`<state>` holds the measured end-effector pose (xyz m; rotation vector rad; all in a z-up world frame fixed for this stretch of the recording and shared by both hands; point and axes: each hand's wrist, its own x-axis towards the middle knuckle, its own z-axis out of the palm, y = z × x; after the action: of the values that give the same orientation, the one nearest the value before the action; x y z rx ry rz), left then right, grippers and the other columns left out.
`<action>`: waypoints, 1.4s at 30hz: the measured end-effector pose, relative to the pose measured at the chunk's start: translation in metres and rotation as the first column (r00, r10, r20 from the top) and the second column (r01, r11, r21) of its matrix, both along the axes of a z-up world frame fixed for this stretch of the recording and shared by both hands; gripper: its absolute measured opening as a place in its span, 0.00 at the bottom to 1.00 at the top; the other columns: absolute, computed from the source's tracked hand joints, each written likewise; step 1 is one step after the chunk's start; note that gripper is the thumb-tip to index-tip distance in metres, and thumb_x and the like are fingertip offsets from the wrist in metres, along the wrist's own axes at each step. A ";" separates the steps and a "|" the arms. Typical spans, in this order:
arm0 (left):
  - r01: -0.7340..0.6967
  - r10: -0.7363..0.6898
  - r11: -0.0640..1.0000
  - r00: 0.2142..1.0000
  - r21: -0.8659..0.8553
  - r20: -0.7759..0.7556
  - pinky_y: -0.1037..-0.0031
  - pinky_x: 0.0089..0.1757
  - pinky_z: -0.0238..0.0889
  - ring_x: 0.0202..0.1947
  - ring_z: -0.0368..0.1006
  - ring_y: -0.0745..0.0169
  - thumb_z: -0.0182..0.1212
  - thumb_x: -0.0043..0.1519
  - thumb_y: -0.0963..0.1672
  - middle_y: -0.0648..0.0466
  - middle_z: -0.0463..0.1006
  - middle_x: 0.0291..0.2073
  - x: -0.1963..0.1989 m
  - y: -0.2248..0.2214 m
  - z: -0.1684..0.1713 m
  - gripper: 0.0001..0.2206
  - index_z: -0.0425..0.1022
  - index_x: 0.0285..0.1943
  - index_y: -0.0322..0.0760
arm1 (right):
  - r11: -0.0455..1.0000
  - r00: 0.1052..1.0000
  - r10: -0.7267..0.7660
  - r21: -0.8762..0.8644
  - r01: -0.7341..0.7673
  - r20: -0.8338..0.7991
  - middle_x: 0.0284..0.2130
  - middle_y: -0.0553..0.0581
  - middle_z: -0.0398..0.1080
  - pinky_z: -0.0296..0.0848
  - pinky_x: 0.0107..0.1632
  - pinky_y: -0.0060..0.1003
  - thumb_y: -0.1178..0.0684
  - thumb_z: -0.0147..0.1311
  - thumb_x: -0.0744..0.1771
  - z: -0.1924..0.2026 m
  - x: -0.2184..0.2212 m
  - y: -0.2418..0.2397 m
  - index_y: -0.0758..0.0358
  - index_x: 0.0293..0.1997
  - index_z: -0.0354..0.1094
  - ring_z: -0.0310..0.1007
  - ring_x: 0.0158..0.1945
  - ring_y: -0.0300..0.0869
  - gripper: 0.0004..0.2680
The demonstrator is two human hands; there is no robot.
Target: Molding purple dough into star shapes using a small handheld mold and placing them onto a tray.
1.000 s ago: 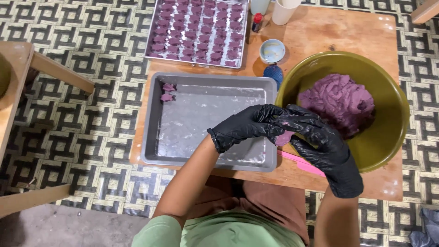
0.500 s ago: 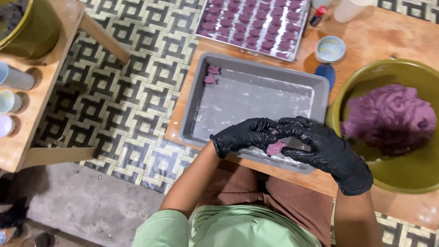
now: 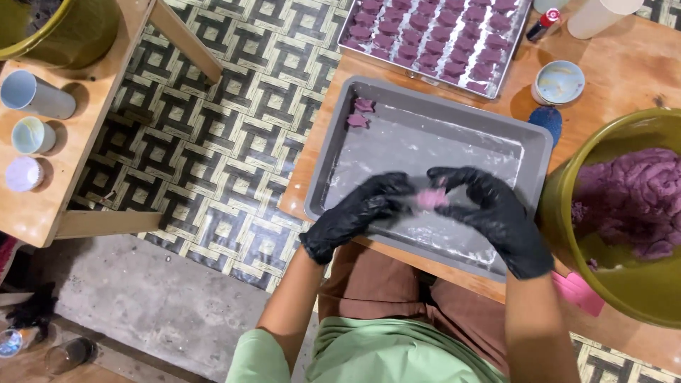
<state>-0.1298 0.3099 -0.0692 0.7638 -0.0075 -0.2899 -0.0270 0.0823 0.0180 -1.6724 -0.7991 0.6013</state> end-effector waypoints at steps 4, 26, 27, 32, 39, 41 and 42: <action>-0.489 0.376 0.788 0.863 0.374 0.338 0.57 0.69 0.50 0.73 0.57 0.49 0.68 0.65 0.43 0.45 0.65 0.71 -0.007 0.014 0.008 0.28 0.61 0.73 0.38 | 0.927 0.923 -0.351 0.080 0.366 -0.158 0.46 0.56 0.76 0.75 0.58 0.39 0.62 0.71 0.59 -0.032 0.011 0.035 0.64 0.51 0.72 0.75 0.51 0.40 0.17; -0.451 0.106 -0.231 0.869 0.862 0.483 0.52 0.72 0.36 0.79 0.39 0.38 0.71 0.54 0.61 0.59 0.48 0.80 0.082 0.103 -0.051 0.25 0.74 0.62 0.81 | 0.952 0.949 -0.304 0.062 0.299 0.081 0.45 0.55 0.78 0.71 0.60 0.45 0.57 0.74 0.60 -0.142 0.044 0.132 0.54 0.50 0.75 0.76 0.56 0.49 0.16; -0.450 0.105 -0.230 0.870 0.863 0.482 0.52 0.72 0.36 0.79 0.39 0.38 0.71 0.54 0.61 0.59 0.48 0.80 0.083 0.104 -0.051 0.25 0.74 0.62 0.81 | 0.952 0.949 -0.304 0.062 0.300 0.080 0.45 0.55 0.78 0.71 0.60 0.45 0.57 0.74 0.60 -0.135 0.043 0.133 0.54 0.50 0.75 0.76 0.56 0.49 0.16; -0.455 0.124 -0.208 0.866 0.866 0.485 0.52 0.72 0.36 0.79 0.39 0.38 0.72 0.52 0.61 0.59 0.48 0.80 0.088 0.101 -0.056 0.25 0.75 0.61 0.80 | 0.970 0.931 -0.239 0.115 0.215 0.278 0.46 0.61 0.78 0.72 0.59 0.48 0.59 0.68 0.65 -0.128 0.047 0.135 0.60 0.53 0.75 0.75 0.55 0.57 0.12; -0.457 0.146 -0.190 0.862 0.869 0.485 0.52 0.72 0.35 0.79 0.39 0.38 0.73 0.51 0.60 0.58 0.48 0.80 0.082 0.101 -0.063 0.25 0.76 0.59 0.79 | 0.987 0.776 -0.159 0.105 0.120 0.610 0.48 0.65 0.75 0.73 0.57 0.49 0.56 0.64 0.67 -0.128 0.054 0.132 0.63 0.52 0.76 0.74 0.54 0.61 0.09; -0.458 0.158 -0.181 0.860 0.870 0.486 0.52 0.72 0.35 0.79 0.39 0.38 0.74 0.51 0.59 0.58 0.48 0.80 0.083 0.103 -0.064 0.25 0.76 0.59 0.78 | 0.992 0.637 -0.121 0.076 0.098 0.761 0.50 0.64 0.75 0.73 0.58 0.47 0.55 0.60 0.69 -0.132 0.055 0.133 0.62 0.50 0.77 0.75 0.55 0.58 0.07; -0.457 0.159 -0.181 0.860 0.871 0.485 0.52 0.72 0.35 0.79 0.39 0.38 0.74 0.51 0.59 0.58 0.48 0.80 0.083 0.102 -0.065 0.25 0.76 0.59 0.78 | 0.992 0.639 -0.120 0.075 0.097 0.760 0.50 0.64 0.75 0.73 0.58 0.47 0.55 0.60 0.69 -0.137 0.058 0.133 0.62 0.50 0.77 0.75 0.55 0.58 0.07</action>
<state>-0.0467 0.4119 -0.1343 2.3875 0.2524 0.4419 0.0305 0.2150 -0.1193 -1.9384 -1.2812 -0.2697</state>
